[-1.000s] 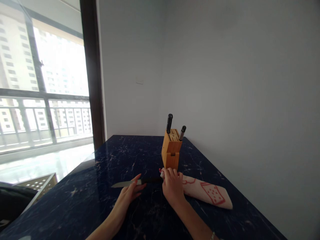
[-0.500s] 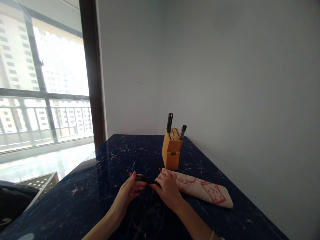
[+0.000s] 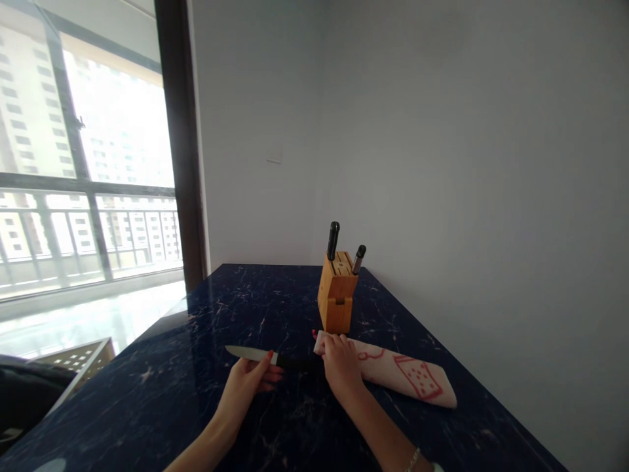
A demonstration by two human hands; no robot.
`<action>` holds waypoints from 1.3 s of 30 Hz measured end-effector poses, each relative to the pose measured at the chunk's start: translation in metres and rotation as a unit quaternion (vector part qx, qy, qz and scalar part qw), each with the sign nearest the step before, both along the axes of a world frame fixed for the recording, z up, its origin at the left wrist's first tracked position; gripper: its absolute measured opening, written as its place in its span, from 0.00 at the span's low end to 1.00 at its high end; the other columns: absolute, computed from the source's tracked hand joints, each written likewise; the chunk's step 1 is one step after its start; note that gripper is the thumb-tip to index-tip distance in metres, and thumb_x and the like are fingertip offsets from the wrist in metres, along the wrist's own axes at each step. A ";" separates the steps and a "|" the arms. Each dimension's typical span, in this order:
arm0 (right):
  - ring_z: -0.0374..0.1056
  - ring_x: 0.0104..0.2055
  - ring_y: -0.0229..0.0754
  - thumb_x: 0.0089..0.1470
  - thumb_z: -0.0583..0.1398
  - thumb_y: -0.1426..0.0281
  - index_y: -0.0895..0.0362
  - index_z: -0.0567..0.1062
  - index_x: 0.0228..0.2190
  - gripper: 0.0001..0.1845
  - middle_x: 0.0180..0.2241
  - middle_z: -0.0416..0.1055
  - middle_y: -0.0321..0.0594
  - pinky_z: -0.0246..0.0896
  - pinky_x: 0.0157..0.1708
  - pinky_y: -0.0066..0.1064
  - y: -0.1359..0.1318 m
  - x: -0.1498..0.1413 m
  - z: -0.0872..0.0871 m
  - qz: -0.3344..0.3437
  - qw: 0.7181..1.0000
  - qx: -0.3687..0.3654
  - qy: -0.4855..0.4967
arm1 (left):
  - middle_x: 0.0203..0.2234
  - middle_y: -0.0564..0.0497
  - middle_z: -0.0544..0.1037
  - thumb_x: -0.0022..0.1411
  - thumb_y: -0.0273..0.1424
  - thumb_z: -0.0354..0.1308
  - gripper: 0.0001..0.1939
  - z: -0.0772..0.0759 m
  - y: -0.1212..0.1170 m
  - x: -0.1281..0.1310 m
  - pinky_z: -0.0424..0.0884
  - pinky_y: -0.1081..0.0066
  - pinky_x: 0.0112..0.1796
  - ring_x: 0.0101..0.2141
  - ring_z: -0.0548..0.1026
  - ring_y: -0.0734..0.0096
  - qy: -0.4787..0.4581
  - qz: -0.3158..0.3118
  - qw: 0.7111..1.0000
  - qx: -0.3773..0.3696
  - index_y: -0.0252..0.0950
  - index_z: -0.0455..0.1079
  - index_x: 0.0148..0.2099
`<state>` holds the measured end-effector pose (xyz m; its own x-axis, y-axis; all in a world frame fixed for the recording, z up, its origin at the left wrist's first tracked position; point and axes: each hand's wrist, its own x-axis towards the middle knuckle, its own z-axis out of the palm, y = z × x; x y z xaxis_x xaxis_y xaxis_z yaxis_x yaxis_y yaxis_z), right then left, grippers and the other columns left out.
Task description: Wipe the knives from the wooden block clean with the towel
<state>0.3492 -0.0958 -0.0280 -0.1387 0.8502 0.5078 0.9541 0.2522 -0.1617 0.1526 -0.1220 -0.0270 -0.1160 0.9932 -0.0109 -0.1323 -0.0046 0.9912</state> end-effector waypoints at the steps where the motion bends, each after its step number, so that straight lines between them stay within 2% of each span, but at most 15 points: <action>1: 0.61 0.37 0.45 0.52 0.53 0.78 0.54 0.69 0.33 0.09 0.32 0.69 0.39 0.48 0.36 0.35 0.000 0.001 0.002 -0.003 1.000 0.004 0.006 | 0.22 0.44 0.78 0.46 0.41 0.63 0.17 -0.001 0.001 0.001 0.72 0.69 0.24 0.24 0.77 0.61 -0.002 -0.002 1.000 -0.003 0.31 0.68 0.32; 4: 0.60 0.37 0.43 0.53 0.53 0.77 0.54 0.68 0.31 0.07 0.32 0.69 0.37 0.47 0.37 0.34 -0.006 -0.002 0.010 0.015 0.998 0.035 0.045 | 0.23 0.44 0.79 0.48 0.38 0.63 0.16 -0.006 0.004 0.002 0.73 0.67 0.25 0.26 0.78 0.60 -0.011 -0.014 1.000 -0.014 0.32 0.67 0.33; 6: 0.60 0.38 0.42 0.52 0.54 0.77 0.53 0.68 0.32 0.07 0.32 0.68 0.35 0.47 0.38 0.33 -0.014 -0.010 0.015 0.059 0.995 0.044 0.073 | 0.23 0.44 0.79 0.48 0.38 0.63 0.15 -0.009 0.005 0.002 0.74 0.66 0.27 0.27 0.78 0.59 -0.014 -0.027 0.999 -0.020 0.33 0.66 0.33; 10: 0.59 0.39 0.41 0.51 0.55 0.78 0.51 0.68 0.33 0.10 0.33 0.69 0.32 0.46 0.40 0.32 -0.031 -0.032 0.019 0.159 0.983 0.018 0.094 | 0.23 0.45 0.79 0.47 0.39 0.64 0.16 -0.010 0.004 0.003 0.75 0.66 0.29 0.26 0.78 0.60 -0.012 -0.050 0.999 -0.018 0.33 0.66 0.33; 13: 0.58 0.39 0.41 0.52 0.53 0.78 0.50 0.68 0.34 0.11 0.35 0.70 0.32 0.46 0.40 0.32 -0.038 -0.042 0.020 0.189 0.976 0.010 0.106 | 0.23 0.47 0.79 0.46 0.40 0.64 0.16 -0.009 0.002 0.005 0.74 0.67 0.28 0.26 0.78 0.61 0.000 -0.060 0.998 -0.006 0.34 0.67 0.32; 18: 0.58 0.38 0.41 0.52 0.52 0.77 0.52 0.68 0.32 0.09 0.34 0.70 0.34 0.46 0.38 0.33 -0.039 -0.042 0.026 0.200 0.977 0.006 0.075 | 0.26 0.47 0.79 0.46 0.40 0.64 0.17 -0.009 0.002 0.005 0.74 0.69 0.28 0.28 0.78 0.61 -0.003 -0.065 0.998 -0.007 0.34 0.67 0.33; 23: 0.58 0.37 0.41 0.45 0.54 0.78 0.54 0.67 0.28 0.07 0.31 0.69 0.35 0.45 0.38 0.33 -0.040 -0.036 0.031 0.190 0.980 0.002 0.055 | 0.28 0.44 0.79 0.49 0.41 0.62 0.19 -0.014 0.005 0.002 0.74 0.70 0.29 0.30 0.78 0.61 -0.023 -0.076 0.997 -0.018 0.31 0.67 0.36; 26: 0.58 0.37 0.41 0.42 0.55 0.78 0.54 0.66 0.26 0.08 0.30 0.68 0.34 0.45 0.38 0.33 -0.041 -0.033 0.029 0.179 0.982 -0.012 0.062 | 0.27 0.44 0.79 0.49 0.39 0.63 0.19 -0.018 0.009 -0.001 0.74 0.71 0.29 0.31 0.78 0.61 -0.035 -0.048 0.998 -0.028 0.31 0.66 0.37; 28: 0.58 0.37 0.41 0.42 0.55 0.78 0.54 0.66 0.27 0.08 0.30 0.68 0.34 0.44 0.39 0.33 -0.041 -0.034 0.026 0.180 0.981 -0.014 0.071 | 0.26 0.45 0.79 0.48 0.39 0.64 0.18 -0.019 0.011 -0.001 0.74 0.70 0.29 0.30 0.78 0.61 -0.033 -0.037 0.998 -0.037 0.31 0.66 0.36; 33: 0.57 0.39 0.40 0.48 0.54 0.76 0.53 0.67 0.31 0.07 0.34 0.68 0.34 0.44 0.39 0.32 -0.041 -0.039 0.025 0.211 0.974 0.004 0.084 | 0.27 0.45 0.80 0.46 0.41 0.64 0.20 -0.018 0.010 0.002 0.73 0.70 0.27 0.28 0.78 0.60 -0.021 -0.088 0.996 -0.011 0.31 0.68 0.36; 39: 0.57 0.36 0.40 0.40 0.55 0.77 0.54 0.65 0.26 0.08 0.29 0.68 0.33 0.43 0.38 0.33 -0.033 -0.032 0.022 0.157 0.984 -0.011 0.080 | 0.23 0.43 0.79 0.49 0.36 0.63 0.14 -0.012 0.007 0.002 0.73 0.71 0.27 0.26 0.78 0.62 -0.022 -0.035 0.999 -0.036 0.29 0.70 0.31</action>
<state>0.3172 -0.1286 -0.0062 -0.3163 0.7890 0.5268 0.7916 0.5255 -0.3118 0.1544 -0.1147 -0.0392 -0.0446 0.9953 -0.0859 -0.1731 0.0770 0.9819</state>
